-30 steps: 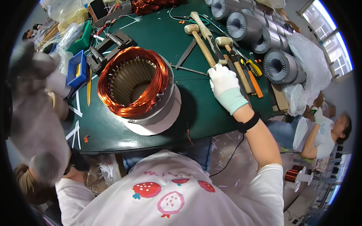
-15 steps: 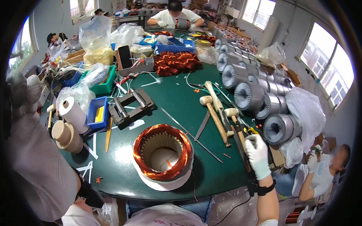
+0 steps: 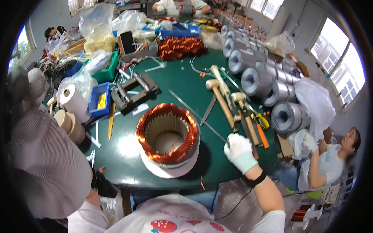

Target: Adjusting copper windings inside a motor stator using a mallet and metal wedges to ensure proper seating.

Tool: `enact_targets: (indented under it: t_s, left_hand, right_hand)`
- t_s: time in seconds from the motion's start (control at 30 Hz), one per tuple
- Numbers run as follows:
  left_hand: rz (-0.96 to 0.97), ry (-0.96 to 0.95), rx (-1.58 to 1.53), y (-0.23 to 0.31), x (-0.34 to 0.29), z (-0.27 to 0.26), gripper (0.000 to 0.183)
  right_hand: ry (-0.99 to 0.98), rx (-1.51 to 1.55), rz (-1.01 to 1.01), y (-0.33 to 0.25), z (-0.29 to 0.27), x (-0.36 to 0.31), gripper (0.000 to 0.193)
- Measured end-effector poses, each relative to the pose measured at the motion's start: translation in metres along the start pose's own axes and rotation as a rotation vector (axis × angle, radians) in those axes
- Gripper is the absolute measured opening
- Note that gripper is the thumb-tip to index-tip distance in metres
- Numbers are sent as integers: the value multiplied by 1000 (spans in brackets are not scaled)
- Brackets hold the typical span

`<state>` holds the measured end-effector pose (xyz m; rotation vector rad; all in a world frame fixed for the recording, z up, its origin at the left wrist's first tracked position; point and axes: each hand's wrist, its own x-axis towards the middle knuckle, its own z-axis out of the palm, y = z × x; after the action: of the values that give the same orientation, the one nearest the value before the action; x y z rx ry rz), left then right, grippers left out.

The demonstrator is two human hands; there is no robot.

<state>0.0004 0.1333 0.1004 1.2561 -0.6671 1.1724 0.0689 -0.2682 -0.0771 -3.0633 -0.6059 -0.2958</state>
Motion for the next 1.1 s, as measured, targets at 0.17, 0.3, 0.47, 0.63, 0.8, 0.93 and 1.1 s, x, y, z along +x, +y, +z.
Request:
enact_targets:
  t_s: [0.17, 0.3, 0.47, 0.63, 0.8, 0.93, 1.1]
  left_hand:
    - [-4, 7, 37, 18, -7, 1, 41]
    - [-89, -65, 192, 34, -18, -12, 41]
    - [-319, -480, 412, 13, -42, 18, 24]
    - [-96, -910, 508, 3, -89, 25, 40]
    - [-86, -858, 617, -4, -112, 29, 44]
    - [-65, -773, 696, -2, -123, 49, 49]
    - [11, -651, 876, 2, -140, 62, 42]
  right_hand:
    - [-65, 307, 177, 34, -11, 5, 18]
    - [146, 1014, 469, 62, -47, 2, 18]
    - [775, 1103, 244, 82, -131, 4, 29]
    - [1027, 1043, -90, 69, -229, -4, 18]
    - [316, 963, 197, 20, -177, 11, 18]
    - [233, 832, 148, 19, -155, -4, 24]
    - [986, 1508, -513, -55, -154, -22, 22]
